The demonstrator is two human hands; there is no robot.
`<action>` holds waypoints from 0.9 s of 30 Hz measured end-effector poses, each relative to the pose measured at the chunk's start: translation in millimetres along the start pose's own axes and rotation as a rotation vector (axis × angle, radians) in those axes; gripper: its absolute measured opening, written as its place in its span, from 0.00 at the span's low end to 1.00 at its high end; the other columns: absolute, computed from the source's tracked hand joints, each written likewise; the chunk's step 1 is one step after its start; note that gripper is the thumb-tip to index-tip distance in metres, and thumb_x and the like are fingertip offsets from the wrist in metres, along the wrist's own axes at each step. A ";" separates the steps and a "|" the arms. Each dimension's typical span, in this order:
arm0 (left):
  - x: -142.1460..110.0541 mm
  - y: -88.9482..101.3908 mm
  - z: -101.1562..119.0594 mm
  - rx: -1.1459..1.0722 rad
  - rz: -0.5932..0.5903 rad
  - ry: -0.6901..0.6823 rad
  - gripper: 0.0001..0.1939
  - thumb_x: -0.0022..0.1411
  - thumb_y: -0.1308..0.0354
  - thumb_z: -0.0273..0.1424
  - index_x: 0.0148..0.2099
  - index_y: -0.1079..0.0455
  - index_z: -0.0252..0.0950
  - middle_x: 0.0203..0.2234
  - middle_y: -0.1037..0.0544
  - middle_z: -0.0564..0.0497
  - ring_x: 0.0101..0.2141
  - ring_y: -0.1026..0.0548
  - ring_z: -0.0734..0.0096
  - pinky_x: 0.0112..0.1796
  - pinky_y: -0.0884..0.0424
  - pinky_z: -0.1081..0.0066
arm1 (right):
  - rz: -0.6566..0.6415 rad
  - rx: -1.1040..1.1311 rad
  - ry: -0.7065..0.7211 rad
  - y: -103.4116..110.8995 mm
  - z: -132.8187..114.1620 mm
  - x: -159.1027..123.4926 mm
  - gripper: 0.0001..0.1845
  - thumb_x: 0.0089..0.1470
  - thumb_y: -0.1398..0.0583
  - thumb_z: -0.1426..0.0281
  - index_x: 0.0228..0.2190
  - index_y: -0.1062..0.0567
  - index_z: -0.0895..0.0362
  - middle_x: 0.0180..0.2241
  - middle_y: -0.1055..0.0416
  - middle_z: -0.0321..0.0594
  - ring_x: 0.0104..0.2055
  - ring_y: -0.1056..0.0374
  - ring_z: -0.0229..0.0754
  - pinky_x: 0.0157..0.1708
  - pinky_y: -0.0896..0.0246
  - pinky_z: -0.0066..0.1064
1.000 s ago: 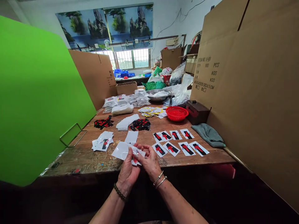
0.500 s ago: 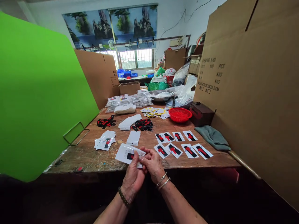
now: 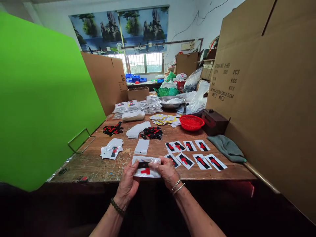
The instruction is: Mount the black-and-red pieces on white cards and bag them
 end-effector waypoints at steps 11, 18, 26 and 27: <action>3.2 39.9 26.5 0.069 0.222 -0.166 0.20 0.36 0.24 0.31 0.34 0.24 0.32 0.29 0.18 0.47 0.28 0.21 0.65 0.32 0.24 0.68 | -0.181 0.001 -0.096 -25.6 -12.8 0.1 0.24 0.42 0.33 0.48 0.31 0.23 0.56 0.30 0.25 0.39 0.27 0.32 0.38 0.26 0.35 0.29; 12.2 23.2 59.3 0.724 -0.018 -0.180 0.15 0.41 0.27 0.31 0.34 0.21 0.34 0.26 0.19 0.46 0.26 0.24 0.67 0.27 0.30 0.74 | -0.206 -0.408 0.194 -45.8 -25.0 11.9 0.15 0.47 0.36 0.58 0.22 0.26 0.57 0.19 0.32 0.32 0.21 0.42 0.35 0.21 0.50 0.26; 42.1 59.6 103.0 0.926 0.087 -0.206 0.15 0.45 0.34 0.42 0.24 0.27 0.33 0.17 0.27 0.54 0.20 0.32 0.74 0.22 0.39 0.75 | -0.295 -0.687 0.325 -74.7 -17.4 49.8 0.10 0.51 0.39 0.62 0.28 0.24 0.57 0.24 0.29 0.36 0.26 0.38 0.39 0.28 0.45 0.29; 48.1 72.4 120.4 0.949 0.182 -0.261 0.16 0.45 0.34 0.42 0.25 0.28 0.33 0.17 0.27 0.54 0.20 0.32 0.73 0.23 0.39 0.75 | -0.255 -0.772 0.403 -72.8 -21.2 56.7 0.08 0.51 0.39 0.65 0.31 0.23 0.56 0.29 0.27 0.39 0.31 0.36 0.41 0.33 0.42 0.32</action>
Point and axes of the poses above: each hand's wrist, its own x-axis towards the middle knuckle, its own y-axis out of the back of the hand, z = x × y, the point moved 10 cm from there along x, towards the middle knuckle
